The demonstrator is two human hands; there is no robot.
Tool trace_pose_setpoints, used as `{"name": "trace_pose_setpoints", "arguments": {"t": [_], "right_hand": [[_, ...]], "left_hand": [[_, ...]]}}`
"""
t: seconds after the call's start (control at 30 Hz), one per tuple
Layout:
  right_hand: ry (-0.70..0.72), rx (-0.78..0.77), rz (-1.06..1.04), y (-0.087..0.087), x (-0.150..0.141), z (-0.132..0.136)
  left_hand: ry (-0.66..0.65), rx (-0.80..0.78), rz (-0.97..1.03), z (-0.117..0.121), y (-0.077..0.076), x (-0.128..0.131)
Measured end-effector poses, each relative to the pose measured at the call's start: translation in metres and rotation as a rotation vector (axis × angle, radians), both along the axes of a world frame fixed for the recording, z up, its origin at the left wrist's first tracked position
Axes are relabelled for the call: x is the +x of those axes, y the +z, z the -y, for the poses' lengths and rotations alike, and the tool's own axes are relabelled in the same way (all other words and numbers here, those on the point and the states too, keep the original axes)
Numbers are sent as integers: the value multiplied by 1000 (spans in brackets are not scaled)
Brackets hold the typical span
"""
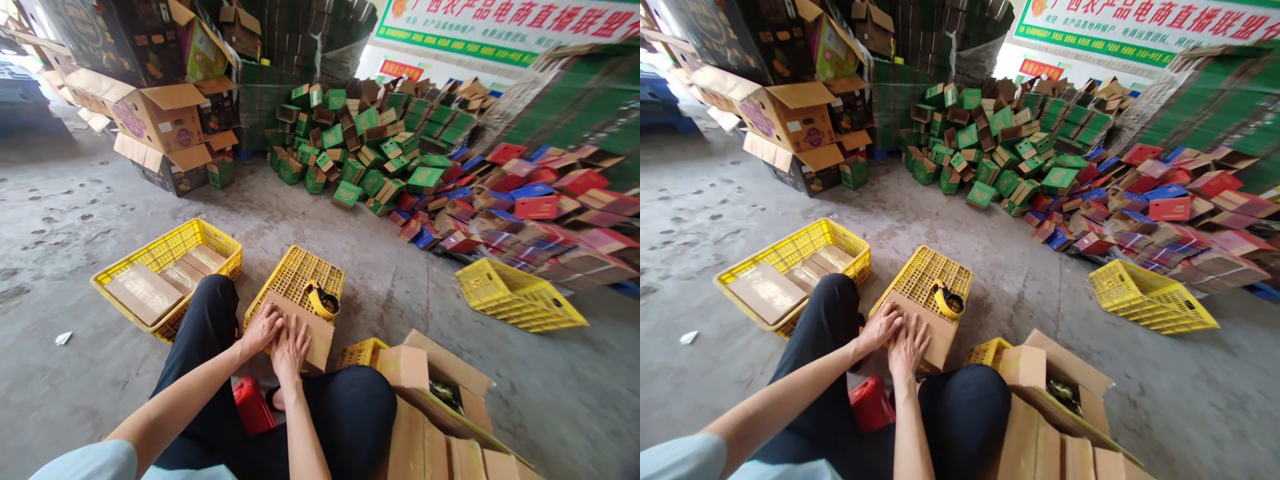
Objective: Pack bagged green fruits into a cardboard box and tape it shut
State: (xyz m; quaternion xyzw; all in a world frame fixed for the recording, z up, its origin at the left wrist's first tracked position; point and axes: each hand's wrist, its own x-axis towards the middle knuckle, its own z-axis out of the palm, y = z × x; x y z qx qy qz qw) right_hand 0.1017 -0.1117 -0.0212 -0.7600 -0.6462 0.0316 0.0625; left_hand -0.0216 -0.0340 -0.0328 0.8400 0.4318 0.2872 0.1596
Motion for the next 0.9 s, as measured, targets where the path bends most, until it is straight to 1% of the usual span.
{"name": "trace_pose_setpoints", "arguments": {"t": [0.07, 0.13, 0.27, 0.37, 0.47, 0.53, 0.63, 0.67, 0.77, 0.9], "right_hand": [[10, -42, 21, 5, 6, 0], [-3, -69, 50, 8, 10, -2], [1, -110, 88, 6, 12, -6], [8, -124, 73, 4, 11, -9], [9, -146, 23, 6, 16, -9], [-36, -161, 15, 10, 25, -5], [-174, -142, 69, 14, 48, 6], [-202, -125, 88, 14, 56, 11], [-200, -98, 102, 12, 74, 20], [-192, -74, 101, 7, 76, 23]], "left_hand": [[-29, 9, -23, 0, -2, 3], [-26, 9, -35, 0, -6, 7], [53, -2, -82, -1, -17, 12], [28, -3, -136, -4, -22, 11], [12, 17, -169, -6, -24, 5], [36, 38, -186, -6, -24, 0], [81, 61, -212, -7, -25, -4], [87, 68, -224, -7, -25, -5], [104, 86, -263, -7, -26, -4], [121, 106, -288, -3, -25, 0]]}}
